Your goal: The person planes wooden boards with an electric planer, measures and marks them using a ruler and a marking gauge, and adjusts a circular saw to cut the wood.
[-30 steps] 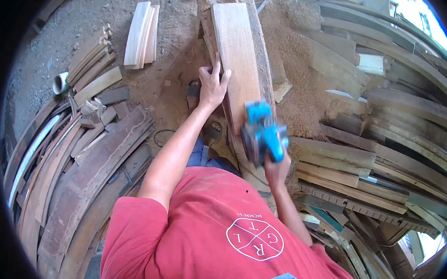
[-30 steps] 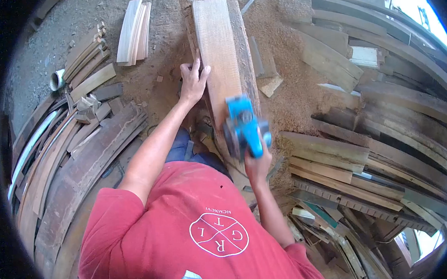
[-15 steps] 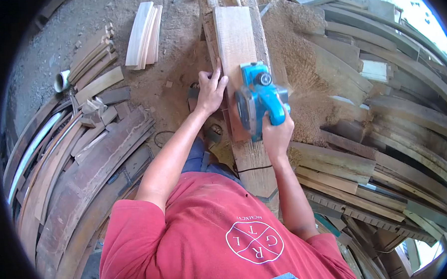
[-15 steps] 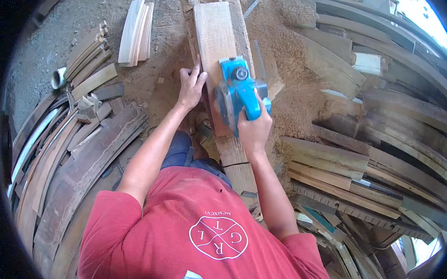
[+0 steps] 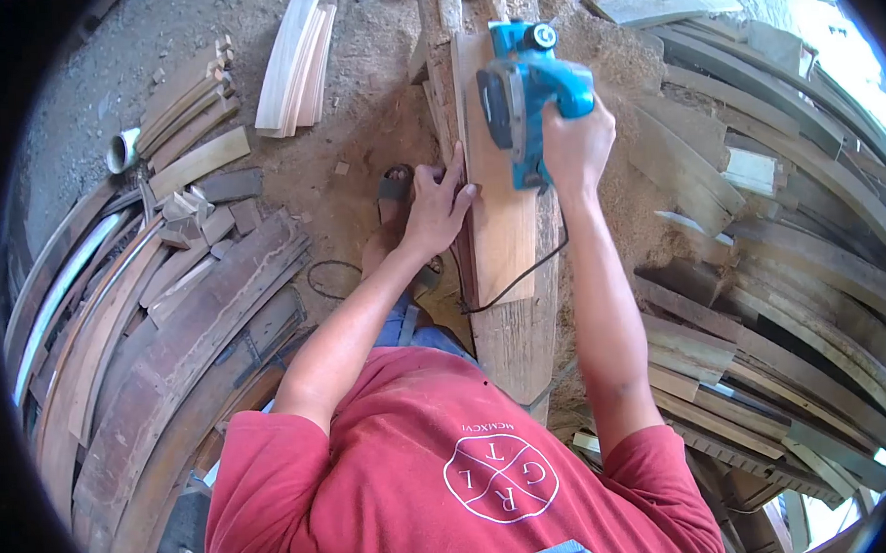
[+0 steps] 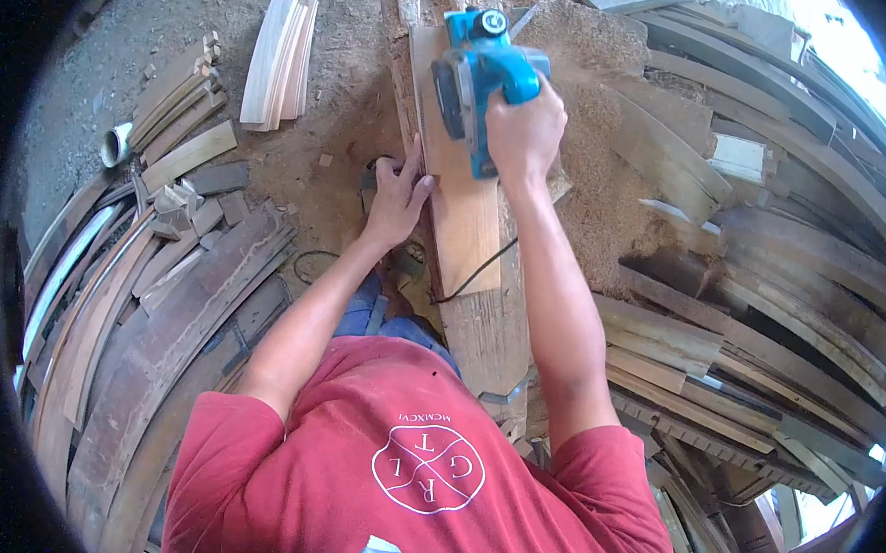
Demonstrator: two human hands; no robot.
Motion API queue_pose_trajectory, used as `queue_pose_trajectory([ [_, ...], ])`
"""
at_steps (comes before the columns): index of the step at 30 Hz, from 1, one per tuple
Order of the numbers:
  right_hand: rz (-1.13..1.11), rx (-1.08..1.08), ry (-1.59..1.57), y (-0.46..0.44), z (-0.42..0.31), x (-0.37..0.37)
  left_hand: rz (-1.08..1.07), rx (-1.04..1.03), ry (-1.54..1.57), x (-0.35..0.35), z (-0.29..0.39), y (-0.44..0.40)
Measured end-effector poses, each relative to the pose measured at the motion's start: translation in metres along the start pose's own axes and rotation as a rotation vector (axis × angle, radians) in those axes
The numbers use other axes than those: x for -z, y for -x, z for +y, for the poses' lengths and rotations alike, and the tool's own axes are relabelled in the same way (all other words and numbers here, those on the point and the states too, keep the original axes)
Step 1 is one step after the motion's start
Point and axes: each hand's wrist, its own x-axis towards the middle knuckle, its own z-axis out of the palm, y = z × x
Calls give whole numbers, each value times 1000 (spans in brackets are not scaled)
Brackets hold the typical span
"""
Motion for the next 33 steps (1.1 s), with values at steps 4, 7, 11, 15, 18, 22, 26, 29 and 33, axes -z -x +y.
queue_pose_trajectory([
  [4,56,31,12,-50,-20,-23,34,-44,-47,-4,-5,-1],
  [7,76,43,86,-85,-24,-39,29,-28,-35,-6,-4,1],
  [11,13,108,56,-95,-8,-40,-29,32,0,-3,-10,0],
  [15,-49,151,13,-37,14,-19,90,38,333,-35,-51,29],
  [18,-126,93,-56,66,43,18,-119,248,417,-24,-51,80],
  [22,-152,54,-18,298,128,97,-206,390,290,-37,-108,121],
  [26,-242,-238,-39,352,136,120,-283,379,96,-36,-117,137],
  [29,-192,-174,-18,313,126,101,-249,405,52,-26,-103,129],
  [33,-134,-85,-66,246,92,76,-211,427,76,-24,-117,134],
])
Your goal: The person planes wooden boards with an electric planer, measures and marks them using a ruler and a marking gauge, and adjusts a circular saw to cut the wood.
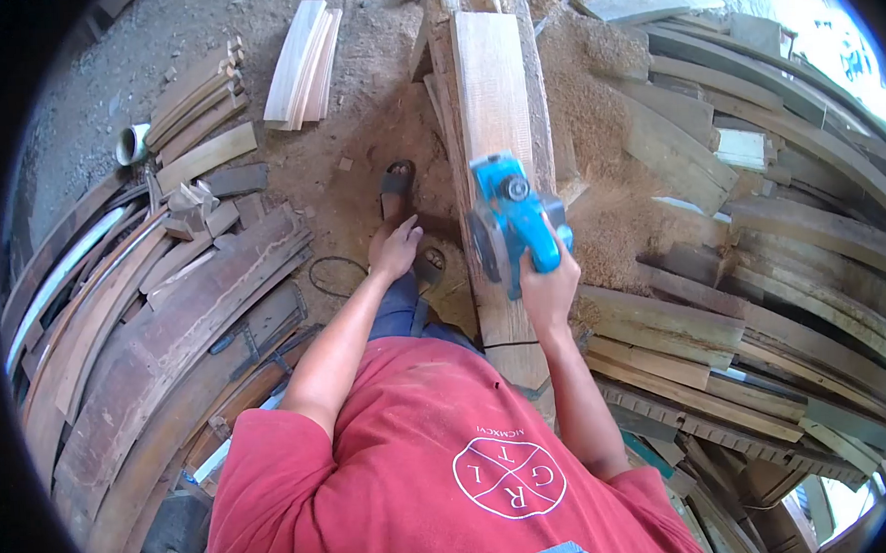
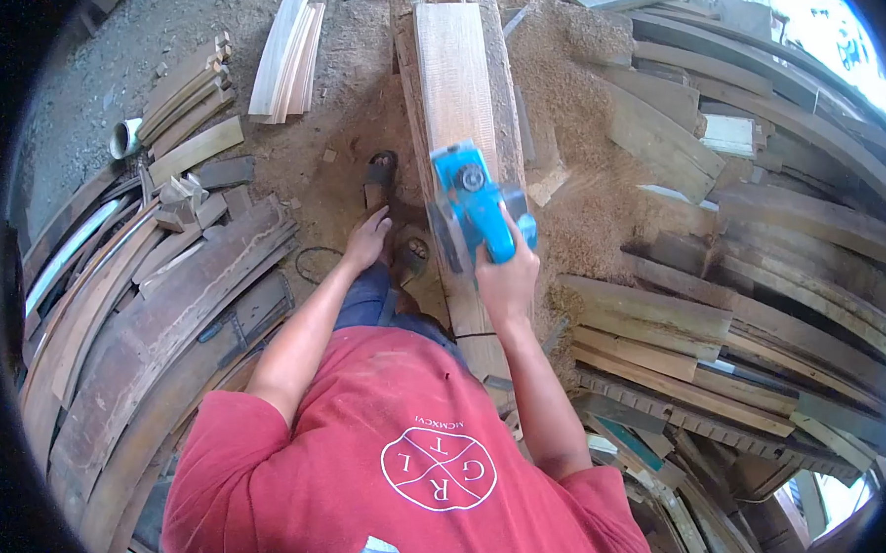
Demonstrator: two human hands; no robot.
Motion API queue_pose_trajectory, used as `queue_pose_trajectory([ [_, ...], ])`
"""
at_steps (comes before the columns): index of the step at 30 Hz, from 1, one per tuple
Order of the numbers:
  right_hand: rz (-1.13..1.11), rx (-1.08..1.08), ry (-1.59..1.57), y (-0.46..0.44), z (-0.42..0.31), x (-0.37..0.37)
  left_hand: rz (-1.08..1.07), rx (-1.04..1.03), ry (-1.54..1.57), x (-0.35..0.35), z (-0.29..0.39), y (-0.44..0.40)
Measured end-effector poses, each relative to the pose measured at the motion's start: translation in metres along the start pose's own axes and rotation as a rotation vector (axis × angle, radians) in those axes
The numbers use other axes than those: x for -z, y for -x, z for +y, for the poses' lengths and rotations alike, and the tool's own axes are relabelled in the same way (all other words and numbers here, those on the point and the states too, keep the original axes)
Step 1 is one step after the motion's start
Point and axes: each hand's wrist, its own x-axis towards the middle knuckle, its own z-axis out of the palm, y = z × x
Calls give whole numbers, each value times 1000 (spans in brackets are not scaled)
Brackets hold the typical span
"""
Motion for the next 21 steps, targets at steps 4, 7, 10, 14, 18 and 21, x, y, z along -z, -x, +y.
queue_pose_trajectory([
  [4,-1,39,80,-64,-35,-17,125,-97,-69,-2,-54,-18],
  [7,48,128,89,-116,-53,-33,103,59,117,15,-55,-13],
  [10,113,172,133,-173,-79,-51,162,88,157,32,-66,-18],
  [14,102,124,182,-242,-124,-69,165,157,92,60,-62,-22],
  [18,170,72,230,-299,-161,-87,188,142,103,77,-58,-31],
  [21,183,98,172,-329,-160,-98,205,122,68,83,-60,-40],
])
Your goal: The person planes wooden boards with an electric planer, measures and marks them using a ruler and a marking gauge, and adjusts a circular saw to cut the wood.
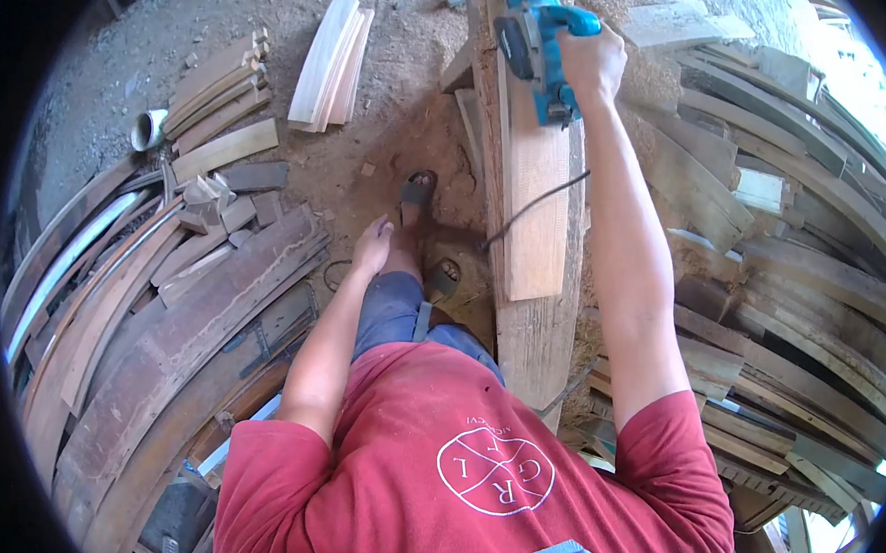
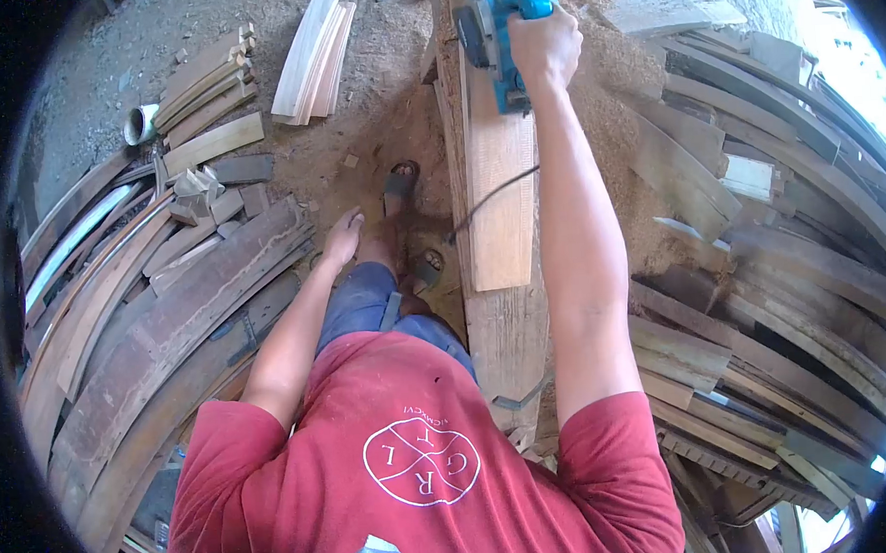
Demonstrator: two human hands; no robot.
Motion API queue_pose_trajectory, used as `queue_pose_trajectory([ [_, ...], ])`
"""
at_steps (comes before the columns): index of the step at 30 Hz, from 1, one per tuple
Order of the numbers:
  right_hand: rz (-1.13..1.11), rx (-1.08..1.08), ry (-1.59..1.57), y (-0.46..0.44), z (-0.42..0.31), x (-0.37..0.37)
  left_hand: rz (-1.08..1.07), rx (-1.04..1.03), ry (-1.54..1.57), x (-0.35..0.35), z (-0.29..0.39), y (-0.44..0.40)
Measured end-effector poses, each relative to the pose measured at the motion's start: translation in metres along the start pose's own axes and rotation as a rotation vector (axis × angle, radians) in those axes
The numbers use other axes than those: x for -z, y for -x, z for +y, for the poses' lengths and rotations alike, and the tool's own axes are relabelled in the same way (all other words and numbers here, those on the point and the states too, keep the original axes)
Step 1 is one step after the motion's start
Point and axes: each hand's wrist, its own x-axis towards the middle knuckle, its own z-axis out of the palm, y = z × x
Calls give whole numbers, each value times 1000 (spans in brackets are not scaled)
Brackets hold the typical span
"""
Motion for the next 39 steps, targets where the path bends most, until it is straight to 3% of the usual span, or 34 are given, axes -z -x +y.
queue_pose_trajectory([
  [5,-153,34,-19,22,26,10,16,-59,-13,6,-3,-6],
  [6,-78,78,-51,42,45,8,24,-61,-20,6,-7,-4],
  [8,-96,164,-102,108,61,36,23,-35,-21,6,-8,4],
  [14,-185,56,-130,380,166,133,57,8,21,-7,-40,23],
  [16,-303,-184,-109,437,173,166,67,10,37,-9,-47,29],
  [17,-305,-188,-109,440,173,168,60,19,3,-12,-53,32],
  [20,-388,-386,-33,423,152,166,38,24,-99,-18,-65,36],
  [24,-196,-173,-119,365,123,128,22,51,-225,-19,-76,45],
  [30,-164,-12,-80,253,74,79,84,80,-314,-8,-101,42],
  [39,-70,-72,21,80,-21,11,114,228,-313,35,-77,25],
])
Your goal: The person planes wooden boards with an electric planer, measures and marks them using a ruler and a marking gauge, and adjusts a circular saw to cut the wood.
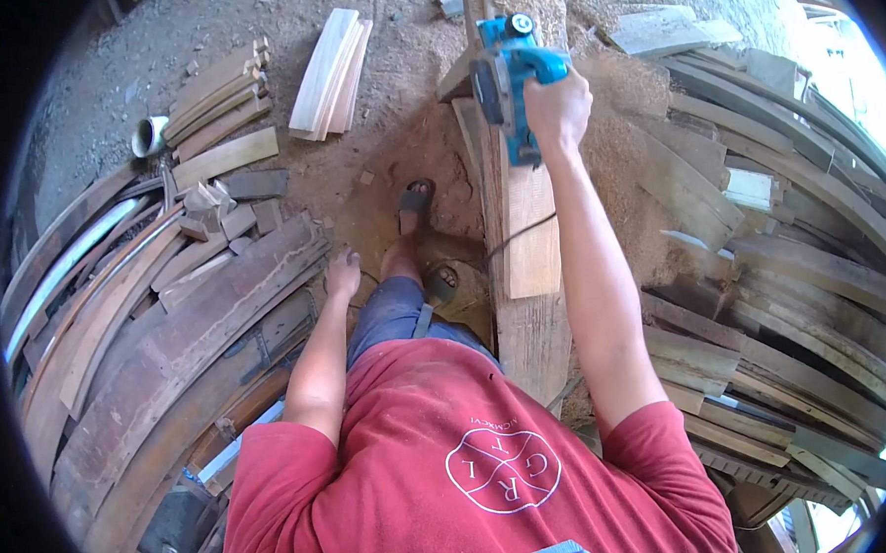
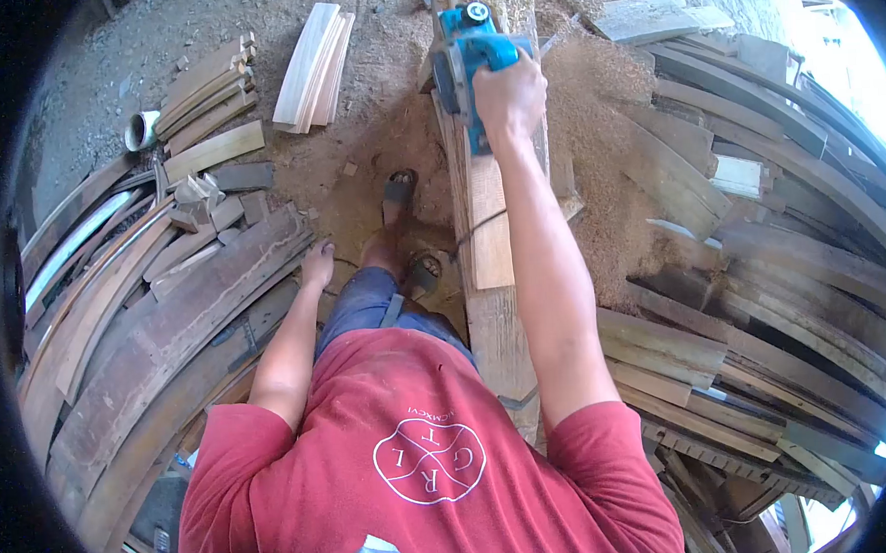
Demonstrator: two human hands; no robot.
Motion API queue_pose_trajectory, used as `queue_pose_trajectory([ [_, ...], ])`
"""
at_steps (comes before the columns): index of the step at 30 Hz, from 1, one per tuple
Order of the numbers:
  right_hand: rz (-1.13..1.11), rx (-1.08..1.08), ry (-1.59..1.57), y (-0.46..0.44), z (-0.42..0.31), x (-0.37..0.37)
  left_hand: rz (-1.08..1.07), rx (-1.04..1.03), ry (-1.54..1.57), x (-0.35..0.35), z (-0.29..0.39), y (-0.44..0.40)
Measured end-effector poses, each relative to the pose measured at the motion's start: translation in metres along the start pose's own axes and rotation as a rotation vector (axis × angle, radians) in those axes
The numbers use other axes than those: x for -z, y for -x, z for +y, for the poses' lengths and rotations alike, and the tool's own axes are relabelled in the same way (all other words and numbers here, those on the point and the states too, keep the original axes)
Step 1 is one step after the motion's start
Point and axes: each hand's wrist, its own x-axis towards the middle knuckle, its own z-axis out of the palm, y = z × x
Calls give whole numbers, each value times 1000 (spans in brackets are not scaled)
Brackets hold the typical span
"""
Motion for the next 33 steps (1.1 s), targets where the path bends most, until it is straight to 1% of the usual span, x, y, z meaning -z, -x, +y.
queue_pose_trajectory([
  [3,22,-41,26,-31,-19,-9,-46,-57,-21,18,15,-18],
  [4,45,8,17,-40,-17,-15,-47,-69,-34,26,26,-24],
  [5,58,-11,12,-46,-15,-21,-43,-83,-95,34,38,-30],
  [7,75,112,-130,-52,-2,-29,-40,-123,-186,46,52,-43],
  [9,-219,116,-260,-44,14,-13,16,-196,-120,52,68,-64],
  [10,-204,155,-303,-33,33,-15,12,-228,-145,56,73,-75],
  [11,-217,139,-331,-5,40,7,15,-296,-122,60,76,-84],
  [12,-177,238,-331,20,63,13,22,-366,-89,64,86,-93],
  [13,-211,113,-292,55,70,35,13,-399,-107,70,100,-95],
  [14,-138,82,-296,91,83,52,29,-440,-134,78,116,-93],
  [16,-57,-75,-386,156,115,78,35,-514,-183,95,147,-79],
  [18,73,-215,-427,218,145,100,218,-655,-274,100,186,-52],
  [19,128,-286,-430,250,162,105,202,-703,-295,99,205,-39],
  [20,182,-359,-434,282,178,108,302,-810,-313,96,222,-26],
  [21,228,-387,-440,310,193,112,403,-918,-322,91,238,-16],
  [22,270,-465,-425,336,207,115,398,-1026,-320,86,251,-9],
  [23,309,-540,-415,355,220,117,386,-1070,-332,81,268,6],
  [25,355,-624,-385,384,244,118,434,-1346,-417,69,296,44],
  [27,406,-711,-355,405,261,109,270,-1483,-476,52,311,76],
  [29,407,-663,-382,415,277,108,172,-1572,-732,30,314,89],
  [30,367,-752,-380,416,277,111,126,-1510,-831,19,314,95],
  [31,368,-764,-412,415,276,116,75,-1454,-935,10,313,98],
  [32,346,-802,-338,413,277,118,113,-1422,-979,3,310,97],
  [33,360,-803,-354,416,279,120,159,-1385,-1024,-1,309,92],
])
